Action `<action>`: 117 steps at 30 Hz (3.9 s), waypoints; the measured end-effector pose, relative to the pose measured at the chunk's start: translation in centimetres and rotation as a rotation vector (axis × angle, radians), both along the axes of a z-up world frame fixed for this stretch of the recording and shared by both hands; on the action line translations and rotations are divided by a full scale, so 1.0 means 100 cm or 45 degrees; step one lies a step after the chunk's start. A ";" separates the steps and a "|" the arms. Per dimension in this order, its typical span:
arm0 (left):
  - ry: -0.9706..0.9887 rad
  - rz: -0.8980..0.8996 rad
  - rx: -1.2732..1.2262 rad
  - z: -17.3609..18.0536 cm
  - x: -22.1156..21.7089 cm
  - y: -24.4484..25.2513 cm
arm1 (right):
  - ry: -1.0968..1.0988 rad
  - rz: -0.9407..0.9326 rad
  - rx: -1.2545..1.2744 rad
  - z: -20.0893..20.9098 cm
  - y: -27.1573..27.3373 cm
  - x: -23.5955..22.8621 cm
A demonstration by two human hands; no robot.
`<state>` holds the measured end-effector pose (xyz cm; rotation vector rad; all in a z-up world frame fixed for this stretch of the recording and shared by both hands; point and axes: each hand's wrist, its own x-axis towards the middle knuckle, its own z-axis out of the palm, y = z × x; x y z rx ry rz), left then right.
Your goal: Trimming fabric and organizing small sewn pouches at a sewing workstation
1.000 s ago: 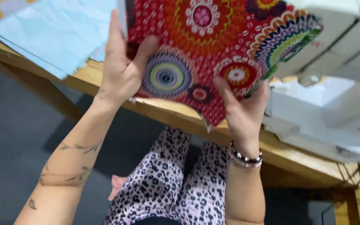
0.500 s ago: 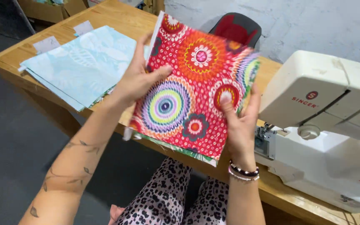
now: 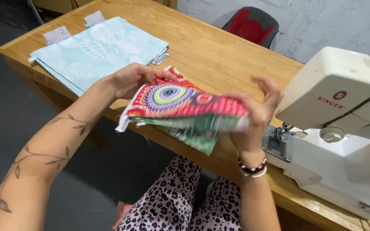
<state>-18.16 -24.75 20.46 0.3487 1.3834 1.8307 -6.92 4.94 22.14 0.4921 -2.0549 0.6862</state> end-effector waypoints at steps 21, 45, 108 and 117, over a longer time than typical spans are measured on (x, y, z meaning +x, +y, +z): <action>1.580 0.770 -0.388 0.027 0.008 0.032 | -0.282 0.484 -0.729 0.017 -0.012 -0.040; 1.344 0.741 0.154 0.013 -0.020 0.055 | -0.578 -0.086 -0.654 0.003 -0.012 -0.041; 0.585 0.091 -1.147 -0.002 -0.044 0.060 | -0.351 0.186 -0.012 -0.061 -0.010 0.061; 0.404 0.090 -1.187 0.004 -0.032 0.070 | -0.475 0.000 -0.081 -0.063 -0.014 0.059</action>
